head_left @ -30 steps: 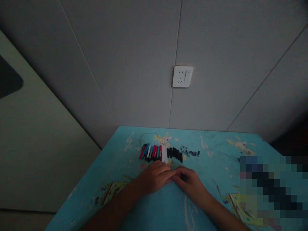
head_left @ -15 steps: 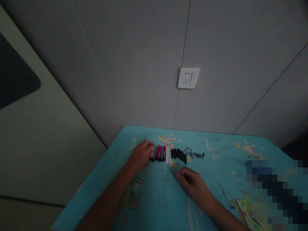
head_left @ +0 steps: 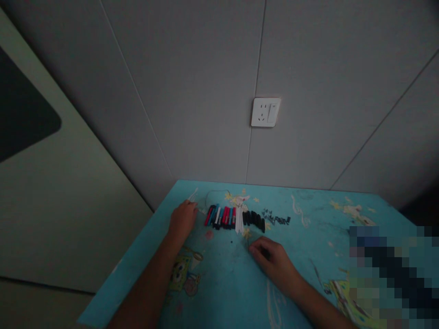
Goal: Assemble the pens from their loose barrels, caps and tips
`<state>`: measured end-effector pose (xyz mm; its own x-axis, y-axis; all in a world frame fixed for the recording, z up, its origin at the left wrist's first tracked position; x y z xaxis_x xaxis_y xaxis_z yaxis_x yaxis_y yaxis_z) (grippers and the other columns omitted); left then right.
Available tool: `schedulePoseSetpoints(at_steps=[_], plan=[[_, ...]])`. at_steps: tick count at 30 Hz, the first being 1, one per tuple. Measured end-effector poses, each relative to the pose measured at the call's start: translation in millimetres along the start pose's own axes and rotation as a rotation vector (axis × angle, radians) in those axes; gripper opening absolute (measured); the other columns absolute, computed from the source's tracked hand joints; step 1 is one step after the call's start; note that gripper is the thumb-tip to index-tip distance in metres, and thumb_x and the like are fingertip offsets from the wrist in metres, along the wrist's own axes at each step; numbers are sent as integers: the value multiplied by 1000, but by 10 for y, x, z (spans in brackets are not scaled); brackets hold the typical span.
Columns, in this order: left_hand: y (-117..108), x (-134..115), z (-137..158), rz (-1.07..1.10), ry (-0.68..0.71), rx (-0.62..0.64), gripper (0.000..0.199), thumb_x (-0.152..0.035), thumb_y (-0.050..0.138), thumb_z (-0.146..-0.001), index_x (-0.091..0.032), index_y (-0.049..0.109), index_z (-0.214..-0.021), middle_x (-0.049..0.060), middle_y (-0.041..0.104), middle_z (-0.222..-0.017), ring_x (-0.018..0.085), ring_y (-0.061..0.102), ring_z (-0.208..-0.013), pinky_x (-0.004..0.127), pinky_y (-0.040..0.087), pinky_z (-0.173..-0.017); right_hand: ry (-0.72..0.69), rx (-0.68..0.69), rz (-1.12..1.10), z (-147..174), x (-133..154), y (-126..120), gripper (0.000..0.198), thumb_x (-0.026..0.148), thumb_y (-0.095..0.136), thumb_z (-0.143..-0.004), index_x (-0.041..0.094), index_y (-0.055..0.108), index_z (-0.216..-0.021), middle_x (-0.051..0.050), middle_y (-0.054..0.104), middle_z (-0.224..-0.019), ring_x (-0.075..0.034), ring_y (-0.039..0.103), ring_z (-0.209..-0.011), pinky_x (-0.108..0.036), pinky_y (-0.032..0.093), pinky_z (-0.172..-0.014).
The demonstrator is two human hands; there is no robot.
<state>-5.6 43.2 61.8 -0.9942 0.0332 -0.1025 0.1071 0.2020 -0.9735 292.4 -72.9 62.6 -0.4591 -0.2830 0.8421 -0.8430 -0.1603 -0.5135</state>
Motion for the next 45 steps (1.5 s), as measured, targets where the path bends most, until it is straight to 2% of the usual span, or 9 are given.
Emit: schedulePoseSetpoints(at_steps=[4,10,29,35,39,43,45], plan=[[79,3,-15,-1,7,37,23,-24,49,-93,-20,68,-106,9,65,-103,21,62,-96,28,45,-82,-7,5,15,6,25,-2,27,37,51,-94,19,67,-81,-2,61,-75,-15,56,-68,-26,45,-63],[98,-18,-2,24,22,42,26,-26,50,-94,-22,64,-116,9,65,-110,20,62,-101,27,44,-85,-14,8,29,4,26,1,28,38,50,-94,19,67,-82,-2,61,-75,-16,56,-68,-27,45,-63],[95,-54,36,-27,6,64,21,-29,48,-95,-21,67,-100,8,66,-101,20,63,-93,26,44,-78,-22,22,31,12,56,5,26,35,51,-94,19,66,-81,-2,61,-75,-16,56,-67,-27,46,-63],[67,-107,46,-54,27,50,27,-29,41,-98,-21,67,-98,8,65,-100,19,62,-93,27,43,-81,-24,38,43,17,34,26,22,32,51,-95,20,66,-83,-2,61,-77,-15,56,-68,-27,44,-63],[43,-137,45,-49,53,56,27,-29,42,-96,-21,68,-95,7,65,-99,19,62,-91,27,44,-79,-39,33,69,16,51,27,22,30,51,-95,19,65,-83,-2,61,-78,-15,56,-69,-27,44,-65],[96,-71,11,-41,50,78,28,-29,42,-95,-22,69,-94,7,65,-99,20,62,-88,28,45,-77,-61,13,108,17,97,19,18,27,53,-94,19,65,-83,-1,60,-76,-14,56,-70,-26,44,-66],[163,-28,-25,-35,71,94,27,-30,43,-94,-23,69,-97,6,65,-101,21,62,-93,29,45,-80,-67,8,126,14,99,19,18,26,54,-94,18,66,-84,-1,61,-76,-13,56,-70,-25,44,-66]])
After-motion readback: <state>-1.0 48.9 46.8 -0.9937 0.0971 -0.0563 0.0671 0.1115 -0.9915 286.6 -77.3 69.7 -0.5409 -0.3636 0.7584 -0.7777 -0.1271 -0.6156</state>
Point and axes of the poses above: each hand's wrist, its own z-axis away from the middle knuckle, its own y-axis out of the palm, x = y × z, the point moved 6 cm from there along -z, towards the middle knuckle
